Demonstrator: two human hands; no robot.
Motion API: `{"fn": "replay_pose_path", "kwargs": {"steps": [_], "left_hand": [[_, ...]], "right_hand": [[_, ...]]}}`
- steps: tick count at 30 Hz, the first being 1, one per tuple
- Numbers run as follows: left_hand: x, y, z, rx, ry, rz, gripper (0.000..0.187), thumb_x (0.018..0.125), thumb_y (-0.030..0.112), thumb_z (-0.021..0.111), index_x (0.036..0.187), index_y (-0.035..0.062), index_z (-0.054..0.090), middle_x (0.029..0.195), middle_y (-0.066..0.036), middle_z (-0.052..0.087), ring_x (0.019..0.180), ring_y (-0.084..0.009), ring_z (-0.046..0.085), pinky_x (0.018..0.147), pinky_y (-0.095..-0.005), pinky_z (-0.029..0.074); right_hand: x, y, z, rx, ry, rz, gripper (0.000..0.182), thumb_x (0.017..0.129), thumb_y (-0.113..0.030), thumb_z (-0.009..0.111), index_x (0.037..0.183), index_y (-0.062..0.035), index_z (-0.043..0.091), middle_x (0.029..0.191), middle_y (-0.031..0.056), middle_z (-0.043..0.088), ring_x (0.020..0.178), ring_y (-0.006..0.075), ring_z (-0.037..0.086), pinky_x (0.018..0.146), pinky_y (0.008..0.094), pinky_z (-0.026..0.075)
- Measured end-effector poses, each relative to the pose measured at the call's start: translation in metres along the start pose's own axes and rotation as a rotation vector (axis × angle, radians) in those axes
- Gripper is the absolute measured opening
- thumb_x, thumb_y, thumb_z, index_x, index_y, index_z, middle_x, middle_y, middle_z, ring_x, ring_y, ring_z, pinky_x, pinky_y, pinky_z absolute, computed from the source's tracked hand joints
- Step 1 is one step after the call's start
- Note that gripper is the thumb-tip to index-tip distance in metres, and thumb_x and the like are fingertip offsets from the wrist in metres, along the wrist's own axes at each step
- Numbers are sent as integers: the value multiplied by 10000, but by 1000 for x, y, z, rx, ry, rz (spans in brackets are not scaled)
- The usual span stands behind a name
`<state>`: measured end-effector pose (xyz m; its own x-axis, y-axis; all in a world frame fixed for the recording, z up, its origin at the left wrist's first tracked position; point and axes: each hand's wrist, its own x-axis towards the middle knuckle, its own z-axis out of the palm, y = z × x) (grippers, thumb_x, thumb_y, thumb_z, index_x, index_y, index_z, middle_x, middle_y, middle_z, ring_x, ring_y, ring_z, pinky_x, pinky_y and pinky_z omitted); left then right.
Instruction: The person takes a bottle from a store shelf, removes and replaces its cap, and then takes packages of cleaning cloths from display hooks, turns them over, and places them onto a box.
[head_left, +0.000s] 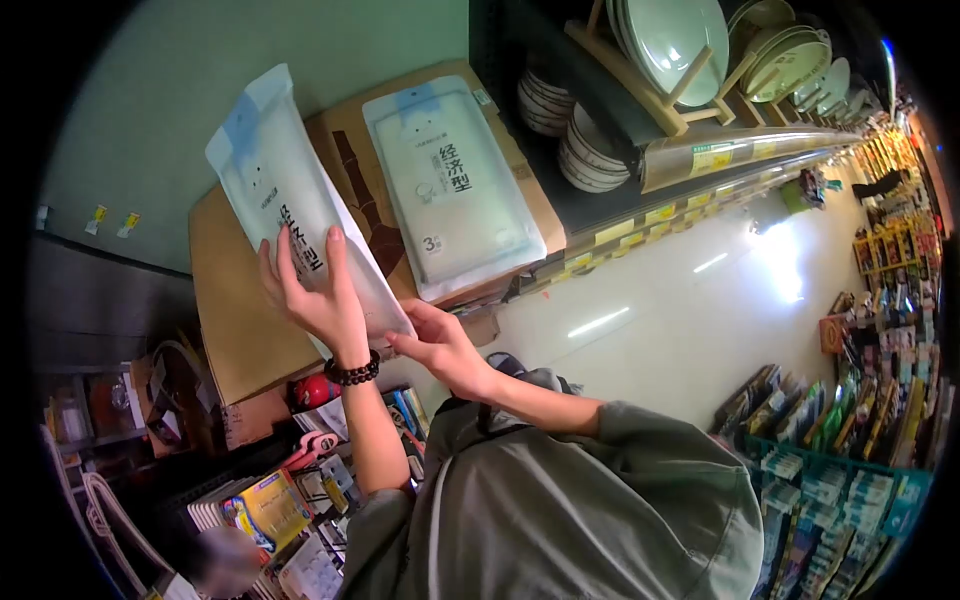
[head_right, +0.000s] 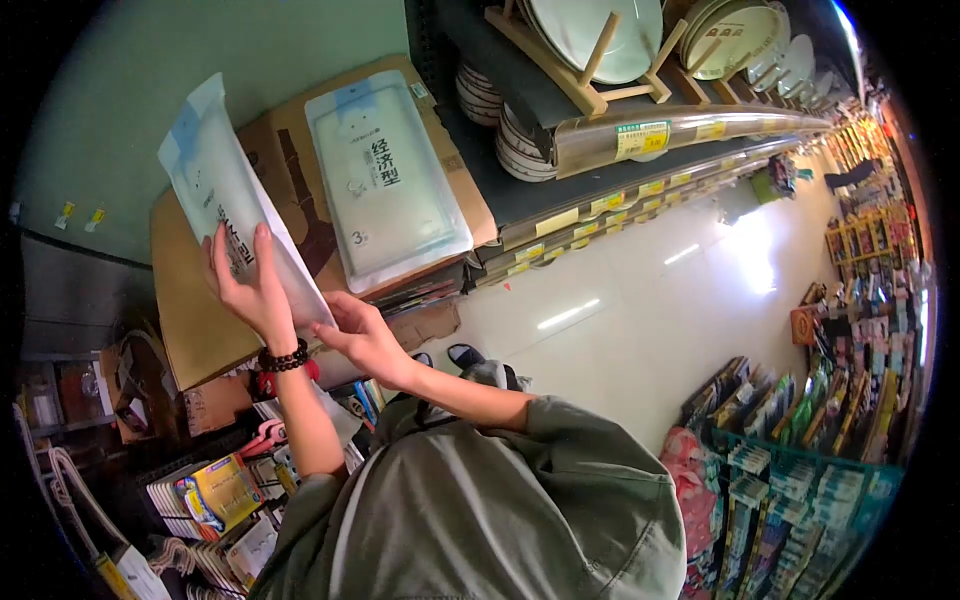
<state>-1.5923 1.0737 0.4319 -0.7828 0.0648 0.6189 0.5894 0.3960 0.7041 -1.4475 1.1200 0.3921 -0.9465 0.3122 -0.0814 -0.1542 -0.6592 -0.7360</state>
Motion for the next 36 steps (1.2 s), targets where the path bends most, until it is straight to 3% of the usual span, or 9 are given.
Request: {"fn": "replay_pose_path", "kwargs": {"steps": [4,8,16,20,23,26,29,30,36], "left_hand": [[12,-17,-8,130,-162,156,539,900,351,742,1335,65,600,1414,-229,509,1325,-432,430,1090,-547,352],[2,-46,-32,-172,-638,67,466,988,300,616,1375,46,570,1414,-269,507,1320,-482,439,1115,-556,332],[-27,-47,-54,259,-556,343,467,1002,368,558,1397,120,576,1464,-199,505,1345,-445,458,1104,-599,343],[-20,-49,-46,358,-592,393,457,1001,377,563,1388,137,590,1477,-162,510,1360,-422,456,1135,-595,316],[-14,-54,-37,439,-653,456,467,1009,400,547,1402,150,584,1508,-137,489,1410,-397,410,1177,-603,263],[-15,-58,-34,448,-664,502,476,1017,424,525,1417,169,576,1529,-117,472,1446,-372,373,1189,-602,242],[-19,-64,-30,474,-650,525,475,1018,426,507,1409,169,584,1527,-117,476,1427,-377,400,1176,-607,264],[-19,-58,-31,484,-672,502,483,1024,436,491,1420,174,576,1528,-126,473,1432,-382,391,1179,-607,257],[-25,-54,-23,503,-631,516,497,1011,452,508,1417,175,577,1514,-164,479,1426,-403,386,1175,-615,253]], "right_hand": [[8,14,15,18,128,24,349,998,-119,616,1319,11,577,1101,26,677,988,78,597,903,261,474],[12,9,34,135,139,6,354,999,-150,609,1312,11,575,1151,28,666,1016,84,597,907,266,478],[12,7,49,257,328,17,435,994,-156,600,1371,32,493,1284,90,608,1150,167,588,1013,323,465],[-24,27,57,-135,373,-248,410,1021,-92,560,1394,24,437,1371,137,565,1253,184,549,1051,349,461],[-62,16,67,-128,393,-344,317,1047,-69,504,1346,30,474,1354,153,591,1224,196,580,1028,358,487],[-100,19,39,-187,336,-291,242,1054,-57,481,1271,40,530,1258,168,658,1140,207,636,999,358,510],[-142,34,28,-238,549,-410,200,1055,-56,474,1186,50,582,1149,178,707,1058,223,676,972,361,530],[-155,33,34,-254,693,-434,177,1027,-27,474,1096,42,621,1014,210,722,999,284,701,912,409,553],[-266,62,18,-190,948,-643,181,1030,-54,489,1096,38,630,981,191,734,921,241,714,852,367,558]]}}
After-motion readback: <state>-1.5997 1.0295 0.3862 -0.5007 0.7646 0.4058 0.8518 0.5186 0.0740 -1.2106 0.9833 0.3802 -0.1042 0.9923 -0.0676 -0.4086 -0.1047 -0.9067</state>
